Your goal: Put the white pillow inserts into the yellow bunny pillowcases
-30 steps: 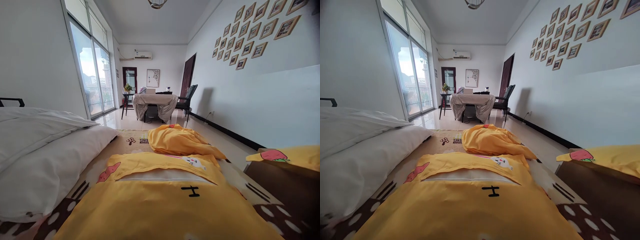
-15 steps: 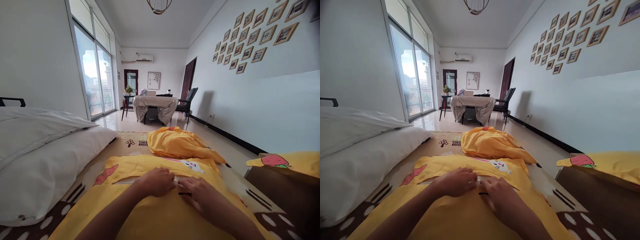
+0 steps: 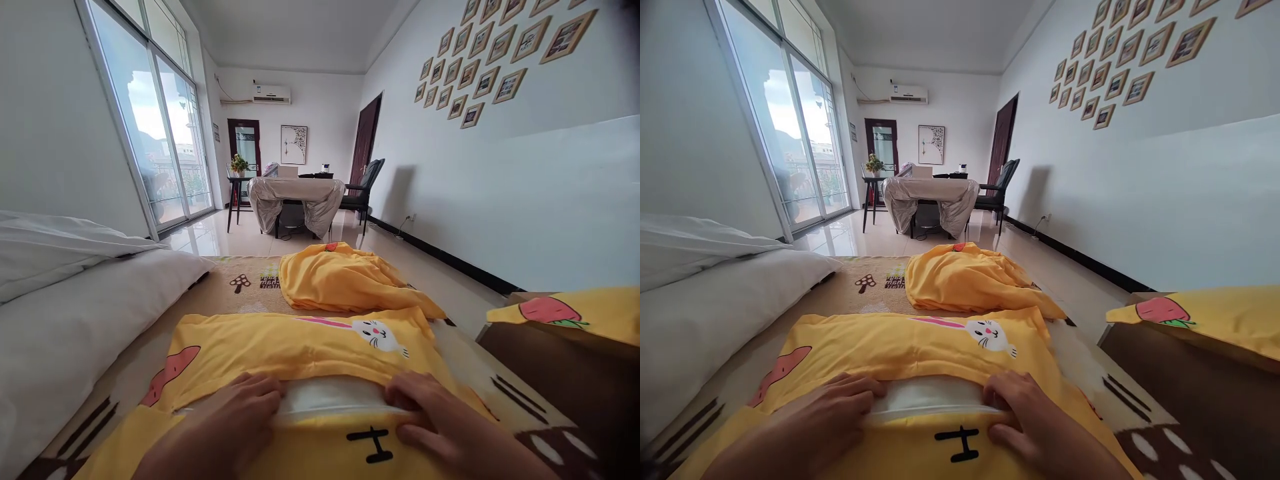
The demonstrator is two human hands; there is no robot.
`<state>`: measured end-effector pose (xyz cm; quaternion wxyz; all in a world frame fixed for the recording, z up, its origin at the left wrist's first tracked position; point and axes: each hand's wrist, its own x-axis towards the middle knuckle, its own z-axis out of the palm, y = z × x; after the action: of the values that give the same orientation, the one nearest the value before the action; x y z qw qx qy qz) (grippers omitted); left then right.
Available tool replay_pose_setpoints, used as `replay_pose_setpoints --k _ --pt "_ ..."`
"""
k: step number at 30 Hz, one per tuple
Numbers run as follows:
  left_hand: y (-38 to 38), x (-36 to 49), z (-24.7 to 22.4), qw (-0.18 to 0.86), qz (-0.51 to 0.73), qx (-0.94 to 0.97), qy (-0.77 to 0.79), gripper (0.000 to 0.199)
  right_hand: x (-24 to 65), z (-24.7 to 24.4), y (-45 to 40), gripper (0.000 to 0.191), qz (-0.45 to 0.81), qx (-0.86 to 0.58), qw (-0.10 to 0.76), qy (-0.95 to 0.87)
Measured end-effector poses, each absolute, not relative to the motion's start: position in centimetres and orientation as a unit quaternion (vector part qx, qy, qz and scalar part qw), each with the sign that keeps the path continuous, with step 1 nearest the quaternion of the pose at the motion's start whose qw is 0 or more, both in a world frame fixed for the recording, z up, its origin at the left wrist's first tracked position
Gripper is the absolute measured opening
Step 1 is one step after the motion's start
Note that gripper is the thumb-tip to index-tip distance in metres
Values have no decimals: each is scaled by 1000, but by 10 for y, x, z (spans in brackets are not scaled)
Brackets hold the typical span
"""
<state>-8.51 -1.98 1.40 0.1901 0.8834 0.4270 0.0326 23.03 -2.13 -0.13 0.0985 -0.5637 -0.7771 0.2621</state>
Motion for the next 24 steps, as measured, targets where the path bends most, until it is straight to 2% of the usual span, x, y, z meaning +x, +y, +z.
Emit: replay_pose_setpoints --k 5,9,13,18,24 --pt "-19 -87 8 142 48 887 436 21 232 -9 -18 5 220 -563 97 -791" --pt "-25 -93 12 85 115 893 427 18 237 -11 -20 23 138 -519 164 -828" --pt "-25 -97 11 84 163 881 437 24 236 -12 -21 27 89 -507 226 -827" --pt "-8 -93 -5 150 107 865 466 24 244 -19 -8 33 123 -589 154 -784" --pt "1 -102 -8 123 53 863 487 25 270 -26 0 20 89 -689 79 -715"
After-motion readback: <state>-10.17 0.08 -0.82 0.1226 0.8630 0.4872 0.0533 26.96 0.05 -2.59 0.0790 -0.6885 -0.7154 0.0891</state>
